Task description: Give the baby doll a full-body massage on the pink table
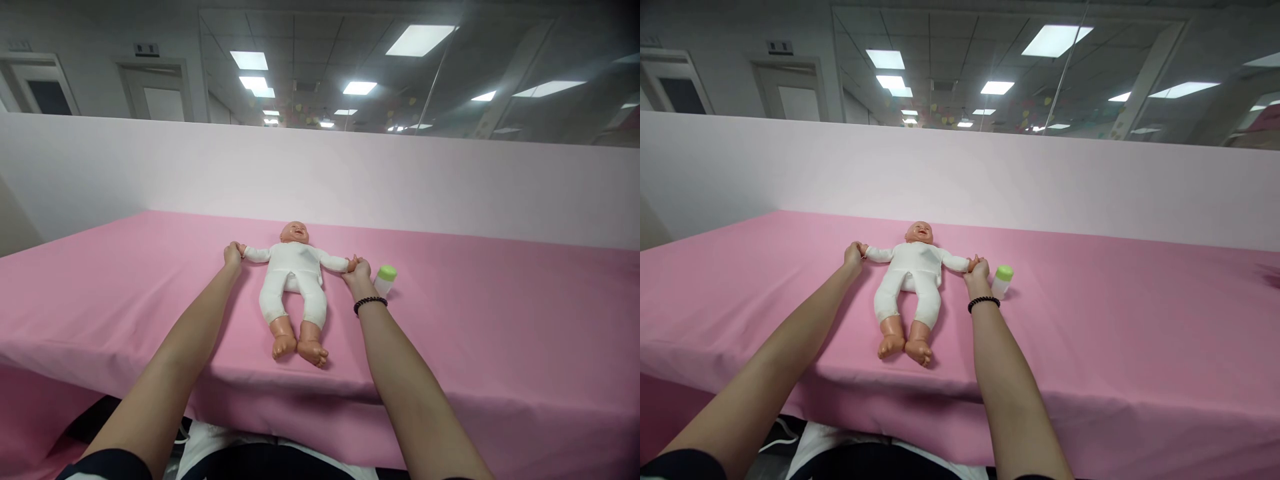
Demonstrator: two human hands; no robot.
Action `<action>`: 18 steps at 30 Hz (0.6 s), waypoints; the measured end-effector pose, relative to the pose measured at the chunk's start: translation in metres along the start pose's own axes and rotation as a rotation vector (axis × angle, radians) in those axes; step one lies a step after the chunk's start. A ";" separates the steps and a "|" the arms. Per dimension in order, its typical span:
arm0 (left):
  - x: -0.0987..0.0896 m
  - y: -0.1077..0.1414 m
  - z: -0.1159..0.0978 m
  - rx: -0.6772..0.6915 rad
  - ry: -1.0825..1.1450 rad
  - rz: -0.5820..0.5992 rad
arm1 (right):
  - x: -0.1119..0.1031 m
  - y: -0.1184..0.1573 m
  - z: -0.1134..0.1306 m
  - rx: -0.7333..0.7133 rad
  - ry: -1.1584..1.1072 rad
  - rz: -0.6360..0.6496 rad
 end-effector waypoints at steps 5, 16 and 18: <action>-0.001 0.003 -0.003 0.008 -0.104 -0.007 | -0.001 0.000 0.001 -0.001 0.018 -0.015; 0.000 0.004 -0.004 0.029 -0.167 0.014 | -0.003 -0.002 -0.001 0.001 0.069 -0.028; -0.001 0.004 -0.003 0.023 -0.177 0.010 | -0.002 -0.001 -0.001 0.001 0.066 -0.034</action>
Point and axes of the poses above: each hand's wrist, its own y-axis away from the middle knuckle, its own x-axis out of the palm, z = x × y, the point moved 2 cm from there along -y, towards the middle knuckle, and after that the axes turned 13 degrees about x, right-handed, at the moved point
